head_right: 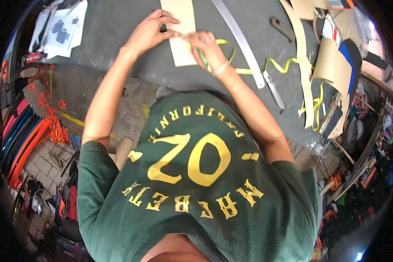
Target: Marking and cutting strips of material from a roll using a ruler, pencil, and utility knife on a workbench.
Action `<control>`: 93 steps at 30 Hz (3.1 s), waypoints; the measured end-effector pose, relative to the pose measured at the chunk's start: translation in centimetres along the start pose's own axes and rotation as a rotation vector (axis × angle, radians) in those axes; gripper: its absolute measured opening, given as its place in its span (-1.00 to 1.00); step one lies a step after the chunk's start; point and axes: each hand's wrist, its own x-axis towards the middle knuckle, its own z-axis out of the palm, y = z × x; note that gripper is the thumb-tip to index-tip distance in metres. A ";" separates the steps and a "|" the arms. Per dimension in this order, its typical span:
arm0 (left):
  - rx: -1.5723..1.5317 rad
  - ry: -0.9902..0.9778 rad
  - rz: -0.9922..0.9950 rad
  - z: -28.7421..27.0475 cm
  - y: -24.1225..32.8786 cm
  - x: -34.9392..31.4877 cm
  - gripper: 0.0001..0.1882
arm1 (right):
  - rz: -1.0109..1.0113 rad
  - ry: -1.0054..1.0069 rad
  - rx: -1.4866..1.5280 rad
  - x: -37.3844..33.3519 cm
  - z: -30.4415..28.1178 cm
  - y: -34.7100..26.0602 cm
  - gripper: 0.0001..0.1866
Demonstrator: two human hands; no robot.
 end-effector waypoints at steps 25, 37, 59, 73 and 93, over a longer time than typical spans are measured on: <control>-0.203 0.663 -0.558 -0.3 -10.1 9.6 -0.73 | 0.328 -0.228 -0.001 -0.7 -1.1 -0.7 -0.65; -0.473 0.174 -0.576 1.5 -5.9 5.7 -0.24 | 0.226 -0.027 0.043 8.5 -0.8 4.7 -0.76; 0.270 0.174 -0.061 5.9 2.9 2.6 -0.60 | 0.207 -0.013 -0.190 9.6 0.6 11.6 -0.79; 0.406 0.400 -0.190 6.1 -1.8 5.5 -0.45 | 0.315 0.022 -0.193 18.7 2.9 12.6 -0.81; 0.417 0.464 -0.253 6.0 -2.7 7.4 -0.47 | 0.461 -0.089 -0.099 20.4 2.4 12.1 -0.86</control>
